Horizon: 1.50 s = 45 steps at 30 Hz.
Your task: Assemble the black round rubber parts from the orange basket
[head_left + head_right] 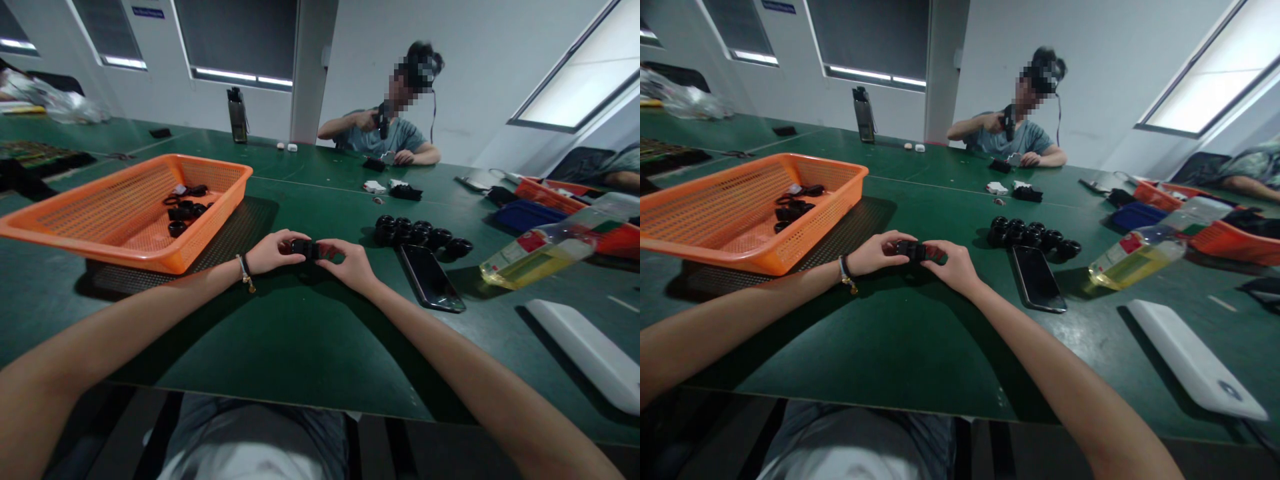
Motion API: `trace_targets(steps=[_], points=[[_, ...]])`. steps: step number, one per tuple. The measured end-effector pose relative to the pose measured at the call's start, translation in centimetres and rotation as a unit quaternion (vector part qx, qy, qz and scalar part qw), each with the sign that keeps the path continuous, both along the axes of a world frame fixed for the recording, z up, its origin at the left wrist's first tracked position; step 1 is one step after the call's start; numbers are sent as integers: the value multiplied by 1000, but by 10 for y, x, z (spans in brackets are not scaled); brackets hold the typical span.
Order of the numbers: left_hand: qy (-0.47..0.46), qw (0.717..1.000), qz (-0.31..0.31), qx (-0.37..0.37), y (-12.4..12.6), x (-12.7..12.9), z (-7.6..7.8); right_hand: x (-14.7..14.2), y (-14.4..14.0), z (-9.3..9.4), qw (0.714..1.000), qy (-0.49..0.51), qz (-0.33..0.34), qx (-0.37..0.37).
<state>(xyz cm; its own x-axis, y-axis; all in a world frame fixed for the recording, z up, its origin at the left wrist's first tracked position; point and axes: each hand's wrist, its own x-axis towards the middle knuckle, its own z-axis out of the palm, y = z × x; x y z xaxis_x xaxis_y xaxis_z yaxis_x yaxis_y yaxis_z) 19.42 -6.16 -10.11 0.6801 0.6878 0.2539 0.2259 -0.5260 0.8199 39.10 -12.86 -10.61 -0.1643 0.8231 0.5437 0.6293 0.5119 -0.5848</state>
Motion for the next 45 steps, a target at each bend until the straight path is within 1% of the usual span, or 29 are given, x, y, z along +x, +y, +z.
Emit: trace_targets(steps=[7,17,32,45], points=[[-3,1000,-3,-3,1,0,-1,1,0,0,1000,-9,-2,22],[-1,1000,-1,1,0,0,0,0,0,-1,1000,21,11,4],[0,1000,-1,5,1,0,-1,0,0,0,1000,11,6,-1],[-6,1000,-5,-7,1,0,-2,1,-1,1,1000,-13,3,21]])
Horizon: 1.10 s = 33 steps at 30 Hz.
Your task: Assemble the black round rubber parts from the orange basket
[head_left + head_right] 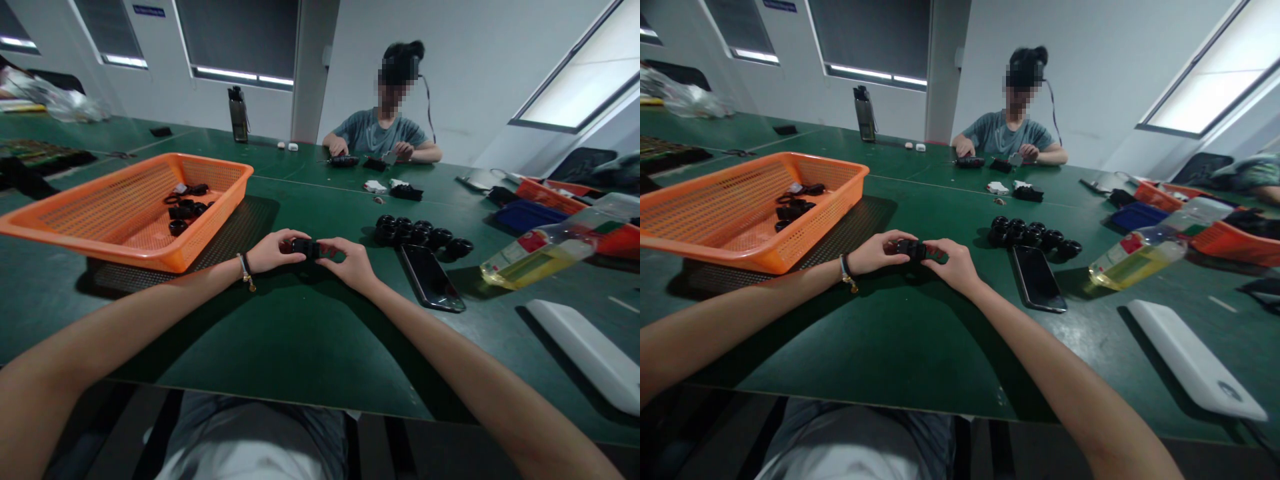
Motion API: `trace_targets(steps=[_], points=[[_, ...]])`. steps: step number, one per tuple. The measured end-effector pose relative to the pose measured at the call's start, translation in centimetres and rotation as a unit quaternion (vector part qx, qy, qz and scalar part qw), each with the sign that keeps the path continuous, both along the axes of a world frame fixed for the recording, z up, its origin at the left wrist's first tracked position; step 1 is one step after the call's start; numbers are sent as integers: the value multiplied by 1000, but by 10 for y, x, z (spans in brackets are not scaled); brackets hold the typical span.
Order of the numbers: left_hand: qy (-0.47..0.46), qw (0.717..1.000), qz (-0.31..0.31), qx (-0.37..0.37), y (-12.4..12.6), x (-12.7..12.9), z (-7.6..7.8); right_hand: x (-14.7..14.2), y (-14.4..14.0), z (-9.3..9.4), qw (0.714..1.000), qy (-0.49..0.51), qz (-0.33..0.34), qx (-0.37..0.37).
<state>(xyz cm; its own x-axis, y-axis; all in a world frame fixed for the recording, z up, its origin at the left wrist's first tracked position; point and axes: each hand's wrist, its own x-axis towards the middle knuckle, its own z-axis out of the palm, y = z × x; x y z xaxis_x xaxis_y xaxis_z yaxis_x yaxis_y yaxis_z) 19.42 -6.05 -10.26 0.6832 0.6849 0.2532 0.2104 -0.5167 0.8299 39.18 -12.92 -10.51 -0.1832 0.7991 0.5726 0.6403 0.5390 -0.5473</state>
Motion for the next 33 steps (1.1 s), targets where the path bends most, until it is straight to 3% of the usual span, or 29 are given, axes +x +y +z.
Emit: trace_targets(steps=[33], points=[[27,1000,7,15,0,1,4,0,0,1,1000,-1,1,-18]])
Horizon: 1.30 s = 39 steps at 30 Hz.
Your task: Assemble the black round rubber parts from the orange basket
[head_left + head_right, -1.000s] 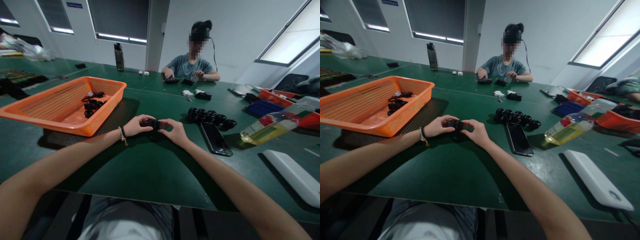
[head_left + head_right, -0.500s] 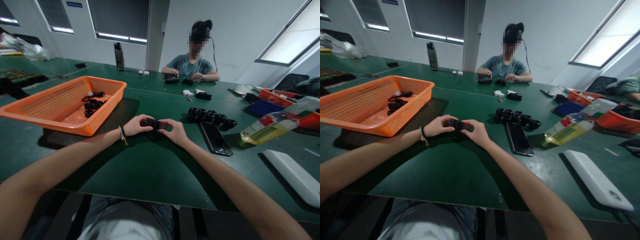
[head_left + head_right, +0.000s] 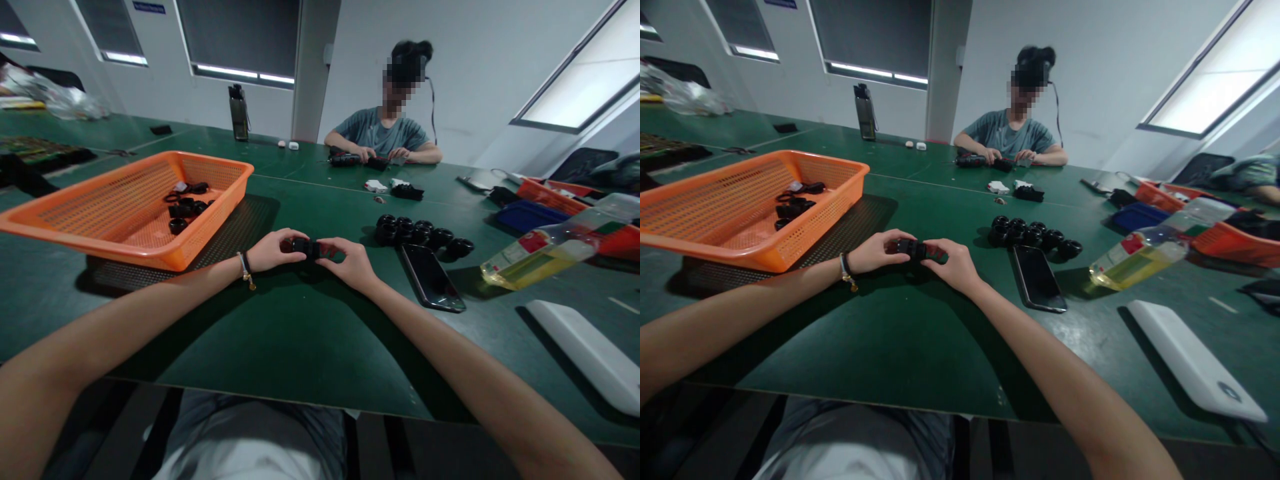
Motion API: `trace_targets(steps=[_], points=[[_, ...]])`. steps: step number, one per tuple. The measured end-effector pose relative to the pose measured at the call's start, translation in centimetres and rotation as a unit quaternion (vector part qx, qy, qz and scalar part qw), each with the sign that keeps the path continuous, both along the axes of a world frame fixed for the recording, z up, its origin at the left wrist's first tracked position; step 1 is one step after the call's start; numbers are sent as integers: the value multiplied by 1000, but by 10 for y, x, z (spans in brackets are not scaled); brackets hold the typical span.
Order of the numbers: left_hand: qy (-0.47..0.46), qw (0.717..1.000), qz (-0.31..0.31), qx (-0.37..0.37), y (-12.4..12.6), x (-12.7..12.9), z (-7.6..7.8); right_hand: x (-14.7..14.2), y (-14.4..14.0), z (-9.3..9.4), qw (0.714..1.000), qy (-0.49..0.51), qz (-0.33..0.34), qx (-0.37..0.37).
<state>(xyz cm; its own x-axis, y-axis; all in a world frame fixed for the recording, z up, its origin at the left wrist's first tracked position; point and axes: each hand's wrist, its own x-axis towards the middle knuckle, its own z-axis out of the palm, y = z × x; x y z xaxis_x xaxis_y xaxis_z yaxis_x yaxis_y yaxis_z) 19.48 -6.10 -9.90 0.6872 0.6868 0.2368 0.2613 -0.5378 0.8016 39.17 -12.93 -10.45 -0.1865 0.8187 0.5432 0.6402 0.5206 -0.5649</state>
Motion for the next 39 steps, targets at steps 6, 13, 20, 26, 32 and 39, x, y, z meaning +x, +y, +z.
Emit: trace_targets(steps=[6,13,20,26,32,39], points=[[-9,1000,0,4,0,0,-2,0,0,-1,1000,1,6,9],[-14,1000,-5,-5,0,0,-2,0,1,-2,1000,27,9,-5],[-12,1000,-5,-3,0,0,-2,-1,0,-1,1000,24,6,-12],[-6,1000,-3,0,1,-1,-2,-1,0,-1,999,28,8,-16],[-3,1000,-2,8,1,0,-1,0,1,-2,1000,19,6,-3],[-9,1000,-6,-10,-1,1,-1,1,3,-4,1000,10,3,16]])
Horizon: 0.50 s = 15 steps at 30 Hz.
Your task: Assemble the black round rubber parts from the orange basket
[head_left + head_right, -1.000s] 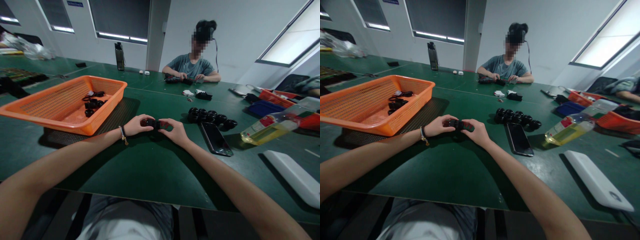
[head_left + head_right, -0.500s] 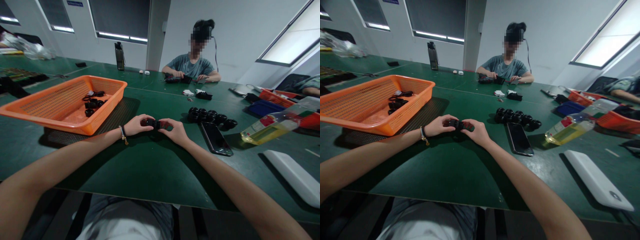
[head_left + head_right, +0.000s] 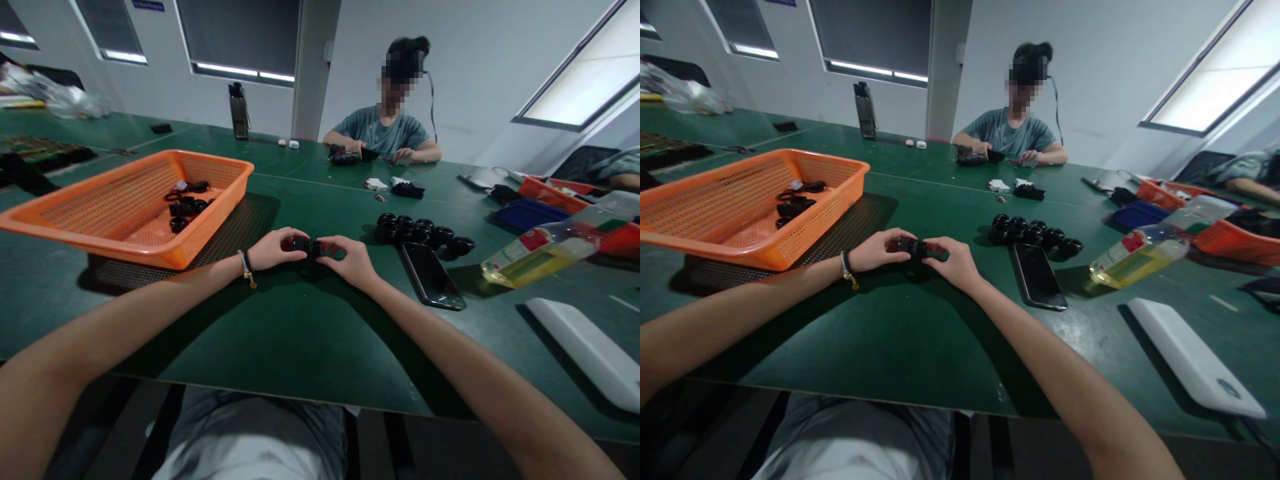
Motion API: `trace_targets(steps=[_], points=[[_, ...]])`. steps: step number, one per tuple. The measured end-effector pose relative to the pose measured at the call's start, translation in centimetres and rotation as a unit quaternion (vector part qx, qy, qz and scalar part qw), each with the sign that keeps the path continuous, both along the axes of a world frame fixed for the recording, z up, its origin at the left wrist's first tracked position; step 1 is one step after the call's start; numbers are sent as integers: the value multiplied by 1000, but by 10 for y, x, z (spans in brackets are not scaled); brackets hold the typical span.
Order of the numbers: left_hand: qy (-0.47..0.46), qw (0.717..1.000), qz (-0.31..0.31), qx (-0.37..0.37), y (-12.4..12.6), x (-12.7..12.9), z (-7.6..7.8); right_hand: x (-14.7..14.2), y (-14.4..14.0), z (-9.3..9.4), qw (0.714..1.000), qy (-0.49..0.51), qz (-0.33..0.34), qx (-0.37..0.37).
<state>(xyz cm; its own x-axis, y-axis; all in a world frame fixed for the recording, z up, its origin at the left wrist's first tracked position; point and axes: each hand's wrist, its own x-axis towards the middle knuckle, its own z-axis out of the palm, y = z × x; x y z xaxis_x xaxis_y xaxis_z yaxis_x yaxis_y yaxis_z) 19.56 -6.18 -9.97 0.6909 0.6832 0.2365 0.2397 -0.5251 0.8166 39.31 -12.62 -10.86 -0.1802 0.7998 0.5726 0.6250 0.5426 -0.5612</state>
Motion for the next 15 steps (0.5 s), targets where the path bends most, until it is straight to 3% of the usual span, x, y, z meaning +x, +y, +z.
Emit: trace_targets(steps=[15], points=[[7,1000,0,9,2,-1,-1,-1,-1,2,1000,0,2,-9]])
